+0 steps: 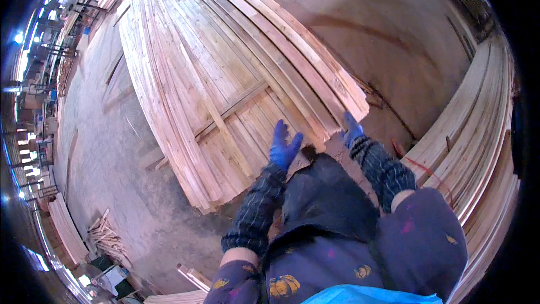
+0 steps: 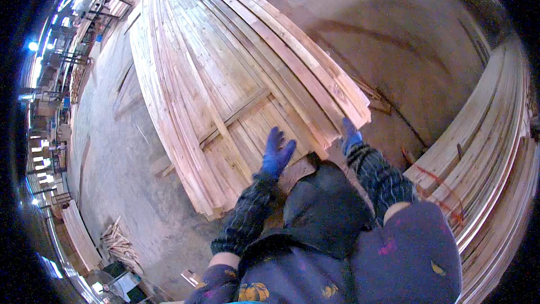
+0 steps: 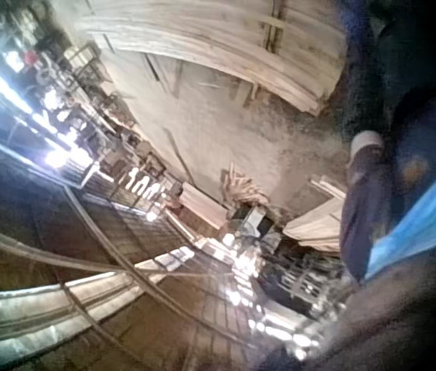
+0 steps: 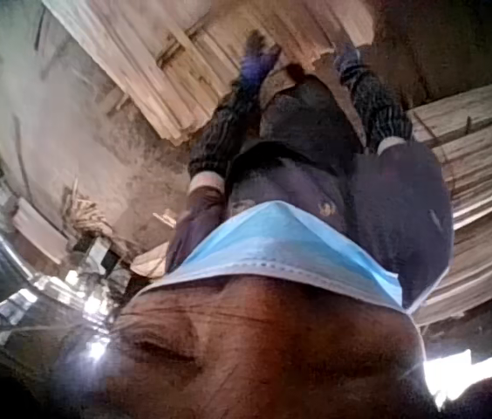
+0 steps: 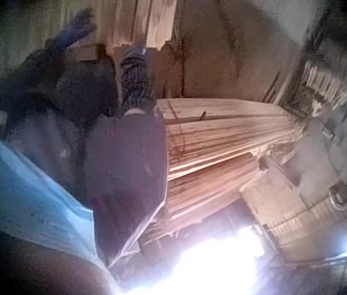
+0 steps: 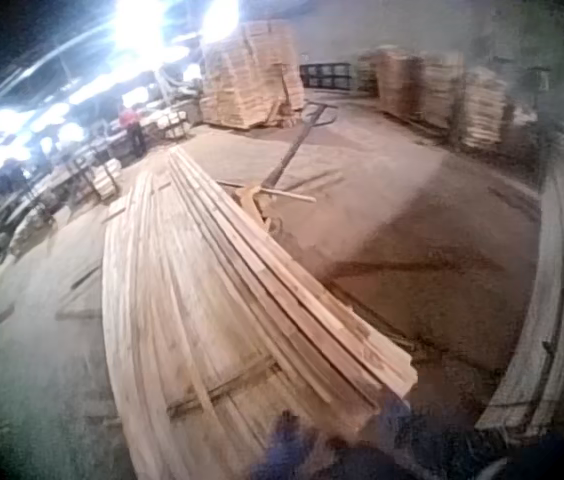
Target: The person repeatedly picks up long wooden planks from a pile and places them onto a conveyor belt. They then retrieve the planks from the other side of the conveyor and stack them neatly on a growing pile. The person wears blue gloves and a dark hoodie while performing this repetitive task.
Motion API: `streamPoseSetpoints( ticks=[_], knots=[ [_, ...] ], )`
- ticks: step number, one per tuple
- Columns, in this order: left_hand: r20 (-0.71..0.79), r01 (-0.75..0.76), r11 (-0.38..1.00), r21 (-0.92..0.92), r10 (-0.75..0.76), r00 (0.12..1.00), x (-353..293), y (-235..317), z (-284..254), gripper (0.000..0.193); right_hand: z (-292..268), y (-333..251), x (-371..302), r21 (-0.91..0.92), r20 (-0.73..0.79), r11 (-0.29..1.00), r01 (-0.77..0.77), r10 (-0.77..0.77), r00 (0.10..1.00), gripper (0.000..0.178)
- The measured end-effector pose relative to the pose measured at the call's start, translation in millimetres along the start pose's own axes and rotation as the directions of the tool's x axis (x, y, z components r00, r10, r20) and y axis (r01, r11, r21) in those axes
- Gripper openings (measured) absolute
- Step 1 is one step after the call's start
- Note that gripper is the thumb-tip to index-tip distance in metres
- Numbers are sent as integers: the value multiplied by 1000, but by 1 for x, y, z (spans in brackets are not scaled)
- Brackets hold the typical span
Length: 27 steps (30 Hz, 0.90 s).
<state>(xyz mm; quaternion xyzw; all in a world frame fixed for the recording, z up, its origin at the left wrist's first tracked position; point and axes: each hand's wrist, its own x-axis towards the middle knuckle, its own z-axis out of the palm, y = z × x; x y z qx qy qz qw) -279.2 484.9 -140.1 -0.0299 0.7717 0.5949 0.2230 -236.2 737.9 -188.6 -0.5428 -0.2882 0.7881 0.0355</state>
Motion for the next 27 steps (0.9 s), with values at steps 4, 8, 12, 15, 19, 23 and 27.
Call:
streamPoseSetpoints(
  ticks=[4, 8, 12, 15, 19, 23, 27],
  knots=[
    [24, 10, 979, -204, -5, 1000, 92, -24, 96, 86, 2, -16, 4, -92, -22, 978, -190, 188, 982, 27],
    [-89, -30, 979, -200, 12, 996, 150, -11, 145, 83, -24, -5, 29, -115, 22, 975, -190, 193, 981, 23],
    [-45, 179, 881, -438, -220, 974, 162, 12, 159, 75, -37, -4, 28, 56, 55, 968, -244, 241, 969, 14],
    [-96, 137, 875, -464, -204, 974, 164, 6, 152, 78, -30, -9, 16, 53, 55, 962, -268, 265, 963, 21],
    [282, 495, 644, -583, -412, 867, 145, 54, 132, 92, -38, -19, 1, 76, 51, 941, -329, 326, 944, 14],
    [206, 443, 784, -436, -392, 897, 131, 57, 102, 94, -49, -55, -31, -536, 325, 842, -52, 262, 909, 34],
    [247, 362, 701, -614, -265, 932, 102, 42, 51, 84, -28, -128, -60, -981, 176, 22, 194, 528, 831, 52]
  ],
)
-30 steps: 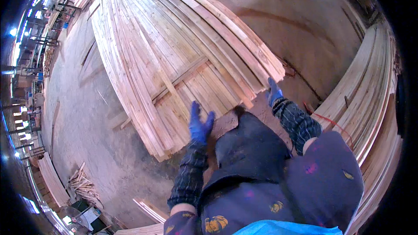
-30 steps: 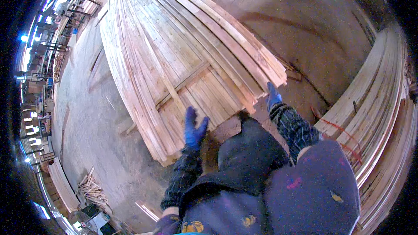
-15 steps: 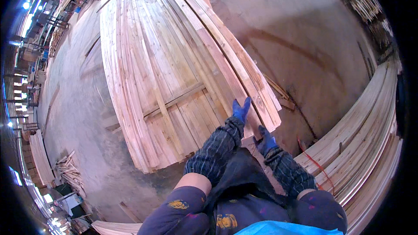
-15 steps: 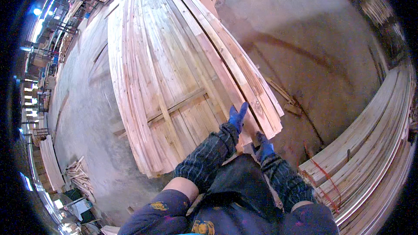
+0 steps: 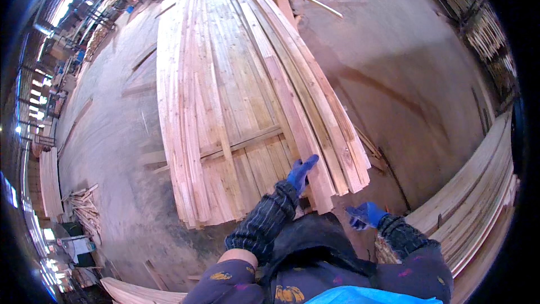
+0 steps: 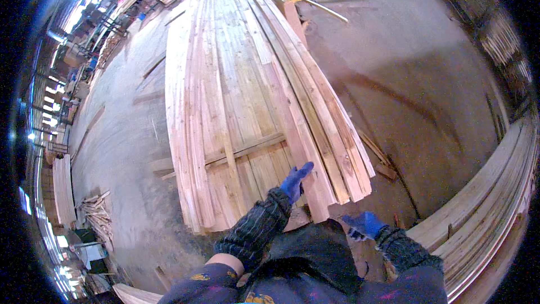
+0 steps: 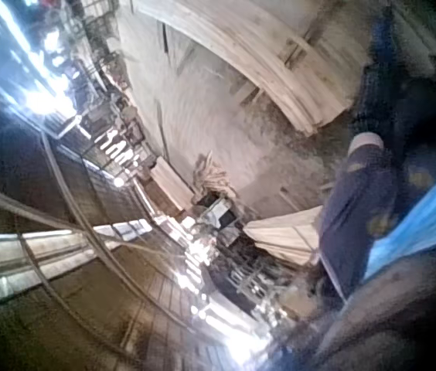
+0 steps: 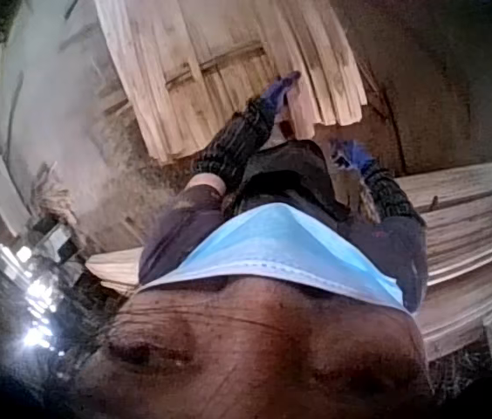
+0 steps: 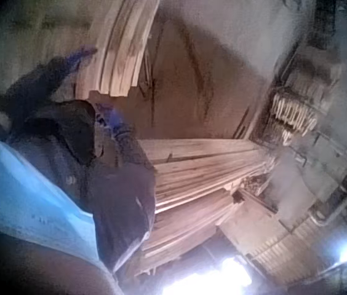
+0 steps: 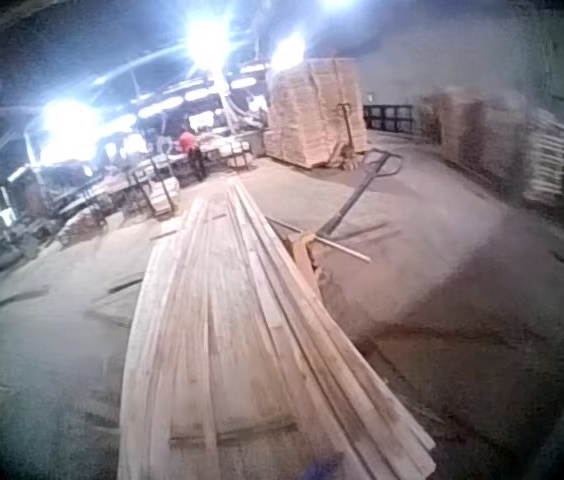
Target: The person repeatedly picks up long wooden planks from a pile and places them onto a conveyor belt. They then retrieve the planks from the other side of the conveyor and stack them neatly on a growing pile. The person wears blue gloves and a dark hoodie while performing this repetitive task.
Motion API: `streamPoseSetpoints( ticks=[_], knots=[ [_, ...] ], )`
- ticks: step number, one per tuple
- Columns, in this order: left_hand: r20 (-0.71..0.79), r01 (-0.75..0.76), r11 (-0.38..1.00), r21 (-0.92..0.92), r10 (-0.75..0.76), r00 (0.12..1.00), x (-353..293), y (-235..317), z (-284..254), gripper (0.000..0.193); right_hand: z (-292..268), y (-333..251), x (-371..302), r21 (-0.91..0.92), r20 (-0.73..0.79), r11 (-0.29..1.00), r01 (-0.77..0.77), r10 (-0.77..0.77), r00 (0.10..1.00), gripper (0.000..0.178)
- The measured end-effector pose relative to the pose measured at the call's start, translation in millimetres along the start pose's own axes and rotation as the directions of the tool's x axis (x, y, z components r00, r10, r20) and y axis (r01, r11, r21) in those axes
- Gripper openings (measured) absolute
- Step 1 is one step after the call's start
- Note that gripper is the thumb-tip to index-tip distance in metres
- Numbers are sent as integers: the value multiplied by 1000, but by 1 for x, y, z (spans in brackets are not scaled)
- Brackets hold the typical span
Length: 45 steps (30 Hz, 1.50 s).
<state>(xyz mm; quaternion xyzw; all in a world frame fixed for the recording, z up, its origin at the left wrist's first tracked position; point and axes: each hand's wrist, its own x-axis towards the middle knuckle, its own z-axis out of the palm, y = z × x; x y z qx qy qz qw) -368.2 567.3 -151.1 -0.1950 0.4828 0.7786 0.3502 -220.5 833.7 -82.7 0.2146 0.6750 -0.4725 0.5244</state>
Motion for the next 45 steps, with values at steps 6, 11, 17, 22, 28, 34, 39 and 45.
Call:
streamPoseSetpoints(
  ticks=[6, 11, 17, 22, 28, 34, 39, 45],
  knots=[
    [-109, 36, 999, -19, -37, 993, -101, 39, -72, 70, 4, -33, 107, 613, 215, 746, 261, -475, 853, 55],
    [-151, 25, 996, 82, -12, 988, -256, 50, -121, 66, 139, -230, 130, 708, 176, 602, 370, -658, 732, 44],
    [-260, 189, 965, 181, -139, 956, -466, -20, -152, 74, 249, -385, 116, 856, 319, 514, 58, -614, 722, 46],
    [-449, 283, 951, 128, -199, 871, -601, -131, -185, 63, 316, -409, 122, 748, 250, 638, 181, -524, 815, 70],
    [-425, 144, 913, 382, 35, 905, -623, -153, -251, 56, 416, -293, 139, 713, 116, 620, 328, -565, 817, 43],
    [-430, 23, 896, 444, 191, 882, -536, -60, -246, 59, 497, -176, 99, 638, 401, 769, 36, -371, 838, 57],
    [-510, 200, 895, 399, 35, 860, -559, -102, -253, 74, 426, -253, 144, 790, 389, 612, 31, -540, 747, 77],
    [-647, 317, 745, 587, 196, 737, -582, -105, -232, 69, 340, -395, 217, 769, -32, 471, 431, -645, 763, 77]
  ],
)
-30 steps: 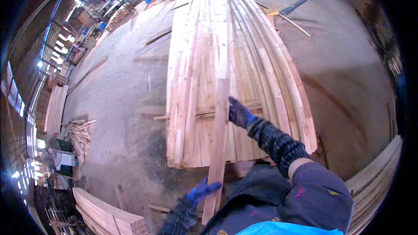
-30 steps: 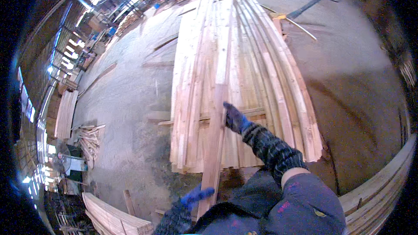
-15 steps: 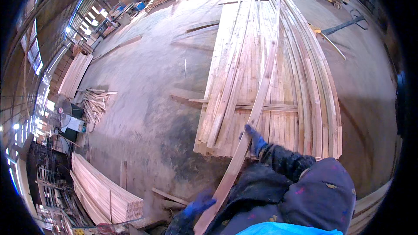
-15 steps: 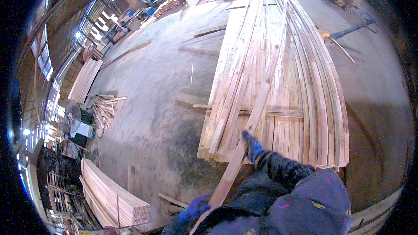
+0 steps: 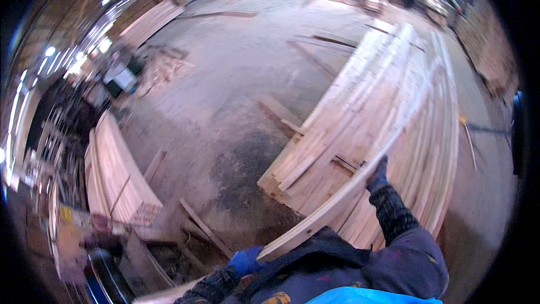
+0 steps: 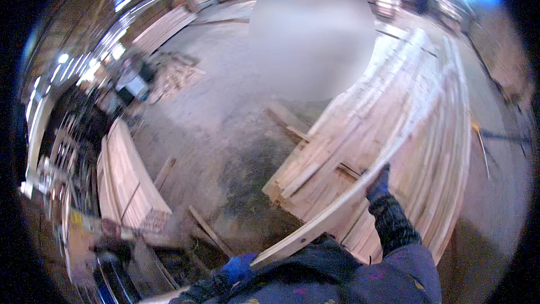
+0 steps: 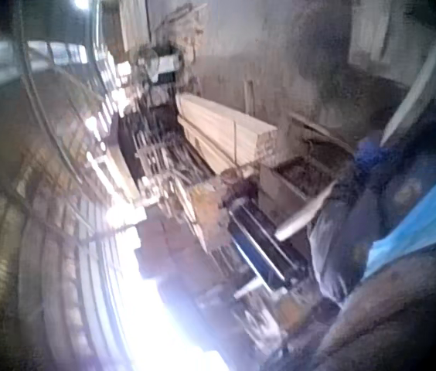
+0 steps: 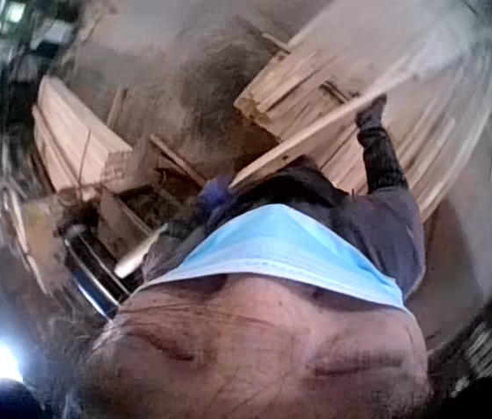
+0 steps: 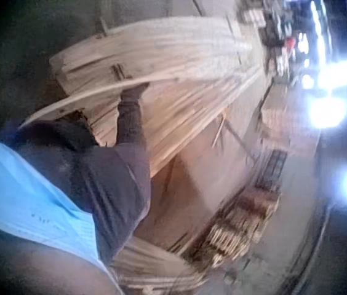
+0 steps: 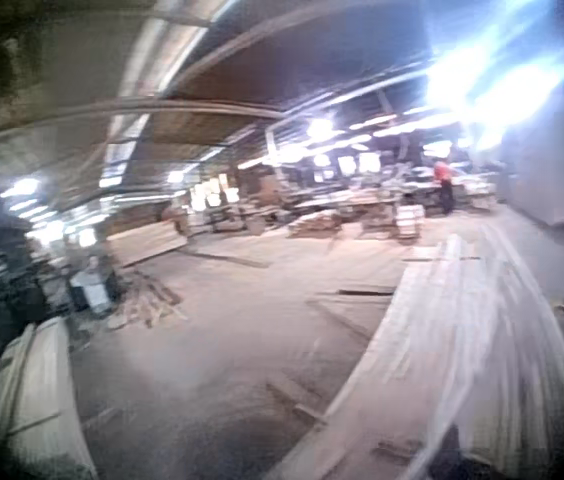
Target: The person repeatedly picks up long wooden planks from a pile and places them onto a conveyor belt. They then retrieve the planks from the other side of the conveyor and stack them neatly on a growing pile. The person wears blue gloves and a dark hoodie while performing this repetitive task.
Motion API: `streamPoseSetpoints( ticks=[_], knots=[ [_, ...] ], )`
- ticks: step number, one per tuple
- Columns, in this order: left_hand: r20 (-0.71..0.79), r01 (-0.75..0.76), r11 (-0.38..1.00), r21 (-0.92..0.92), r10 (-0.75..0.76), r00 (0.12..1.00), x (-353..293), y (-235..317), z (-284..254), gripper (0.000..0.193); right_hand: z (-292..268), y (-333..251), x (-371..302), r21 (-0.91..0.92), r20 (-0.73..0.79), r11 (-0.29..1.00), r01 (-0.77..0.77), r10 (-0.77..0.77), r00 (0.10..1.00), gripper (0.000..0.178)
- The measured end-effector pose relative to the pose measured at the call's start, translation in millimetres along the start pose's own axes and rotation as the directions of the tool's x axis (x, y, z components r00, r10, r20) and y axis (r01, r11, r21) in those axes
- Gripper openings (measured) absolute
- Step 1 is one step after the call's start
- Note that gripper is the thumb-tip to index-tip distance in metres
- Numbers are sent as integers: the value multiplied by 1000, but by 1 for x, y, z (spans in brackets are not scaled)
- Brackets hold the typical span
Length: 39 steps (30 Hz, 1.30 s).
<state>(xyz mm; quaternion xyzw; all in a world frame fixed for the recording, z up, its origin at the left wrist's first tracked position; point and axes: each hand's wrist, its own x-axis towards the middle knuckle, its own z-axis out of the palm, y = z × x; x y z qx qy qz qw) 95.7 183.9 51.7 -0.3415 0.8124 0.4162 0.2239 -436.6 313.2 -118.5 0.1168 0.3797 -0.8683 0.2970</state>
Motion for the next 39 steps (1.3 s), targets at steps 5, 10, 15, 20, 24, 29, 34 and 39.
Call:
streamPoseSetpoints(
  ticks=[5, 10, 15, 20, 24, 29, 34, 39],
  knots=[
    [-161, 112, 993, 35, -105, 981, -54, -28, -6, 78, 60, 57, -68, -66, 17, 997, -49, 50, 999, 60],
    [-436, 26, 976, 218, 73, 897, -43, -95, 7, 77, 68, 68, -61, 24, 171, 996, -90, 85, 982, 59],
    [-639, 71, 938, 340, 176, 749, -57, -133, 9, 80, 102, 62, -49, -116, 834, 991, -59, 130, 537, 57],
    [-768, 109, 967, 230, 111, 631, -129, -161, -2, 78, 179, 91, -155, 49, 847, 940, -337, 140, 513, 68],
    [-783, 227, 945, 234, 45, 620, -179, -227, 15, 79, 197, 89, -126, -28, 903, 942, -334, 167, 395, 77],
    [-739, 412, 904, 116, -199, 644, -227, -296, 42, 80, 192, 205, -154, 29, 413, 908, -419, 370, 832, 95],
    [-636, 461, 883, 87, -307, 708, -237, -304, 33, 88, 147, 287, -177, -35, 401, 893, -450, 424, 812, 83],
    [-543, 140, 990, 1, -117, 831, -129, -243, 12, 89, 127, 324, -244, -152, 733, 875, -459, 411, 542, 89]
  ],
)
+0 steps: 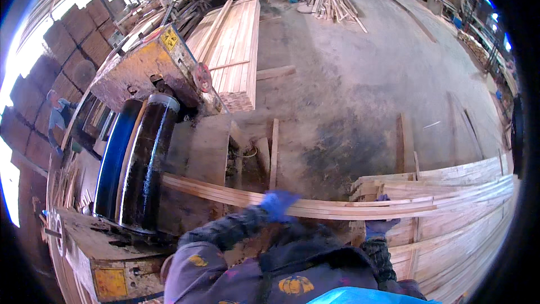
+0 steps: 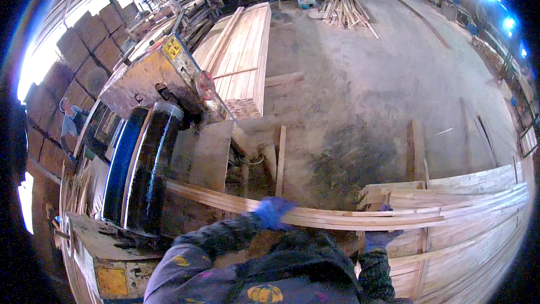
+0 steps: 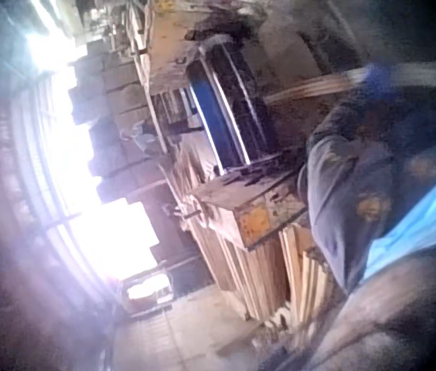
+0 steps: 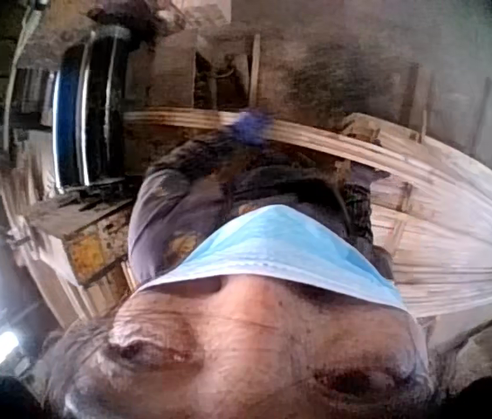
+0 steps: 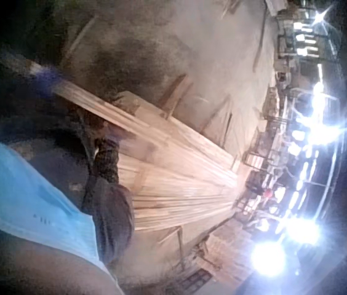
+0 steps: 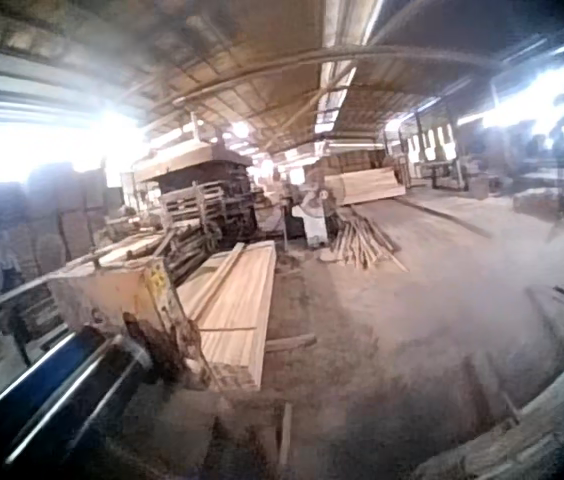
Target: The person repeatedly picks up long wooden planks from a pile and places them onto a conveyor belt. They then retrieve the planks from the other side of the conveyor and stack them neatly on a growing pile. The person wears blue gloves and a dark hoodie while performing this repetitive task.
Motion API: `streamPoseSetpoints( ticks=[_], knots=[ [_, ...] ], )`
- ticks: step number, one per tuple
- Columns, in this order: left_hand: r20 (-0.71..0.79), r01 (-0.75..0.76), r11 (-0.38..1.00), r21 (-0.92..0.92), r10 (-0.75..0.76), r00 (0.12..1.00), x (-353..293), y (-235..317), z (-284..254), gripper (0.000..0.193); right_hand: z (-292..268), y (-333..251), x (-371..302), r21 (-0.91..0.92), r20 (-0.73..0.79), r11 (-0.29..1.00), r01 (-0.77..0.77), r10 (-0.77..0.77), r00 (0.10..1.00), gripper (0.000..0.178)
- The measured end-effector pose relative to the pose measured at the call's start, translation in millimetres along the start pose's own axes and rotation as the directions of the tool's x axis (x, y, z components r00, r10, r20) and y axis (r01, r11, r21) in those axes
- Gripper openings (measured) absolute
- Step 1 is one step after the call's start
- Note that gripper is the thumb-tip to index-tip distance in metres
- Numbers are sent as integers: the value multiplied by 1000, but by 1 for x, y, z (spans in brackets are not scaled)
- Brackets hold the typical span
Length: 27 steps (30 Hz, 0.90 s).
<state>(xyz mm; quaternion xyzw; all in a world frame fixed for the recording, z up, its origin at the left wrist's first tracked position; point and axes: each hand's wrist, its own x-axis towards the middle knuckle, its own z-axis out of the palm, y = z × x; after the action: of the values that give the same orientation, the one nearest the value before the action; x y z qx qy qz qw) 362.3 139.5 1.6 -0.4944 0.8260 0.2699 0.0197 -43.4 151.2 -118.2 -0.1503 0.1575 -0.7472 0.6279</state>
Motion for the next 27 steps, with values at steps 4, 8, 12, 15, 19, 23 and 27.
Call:
streamPoseSetpoints(
  ticks=[4, 8, 12, 15, 19, 23, 27],
  knots=[
    [-205, -94, 993, -71, 78, 976, 76, 73, 34, 78, 32, 43, -18, 194, -107, 942, -273, 297, 949, 88],
    [13, -28, 999, -33, 29, 1000, 100, 75, 25, 76, 55, 46, -27, -55, -288, 909, -414, 382, 878, 86],
    [30, -14, 1000, -21, 15, 999, 56, 21, 3, 75, 40, 5, -1, 2, -367, 983, -185, 173, 914, 84],
    [32, -28, 998, 58, 26, 999, 20, -8, -8, 88, -1, -57, 32, 86, -496, 996, -28, 67, 866, 89],
    [115, 83, 990, 111, -96, 989, -22, -35, -22, 89, -6, -89, 58, 95, -643, 994, 62, 13, 766, 91],
    [111, 136, 982, 128, -150, 982, -46, -47, -39, 85, 3, -44, 51, 203, -503, 979, 10, 95, 859, 87],
    [-69, 44, 990, 135, -35, 997, -19, -46, -6, 88, 19, 11, 37, 257, -309, 954, -157, 235, 921, 88]
  ],
)
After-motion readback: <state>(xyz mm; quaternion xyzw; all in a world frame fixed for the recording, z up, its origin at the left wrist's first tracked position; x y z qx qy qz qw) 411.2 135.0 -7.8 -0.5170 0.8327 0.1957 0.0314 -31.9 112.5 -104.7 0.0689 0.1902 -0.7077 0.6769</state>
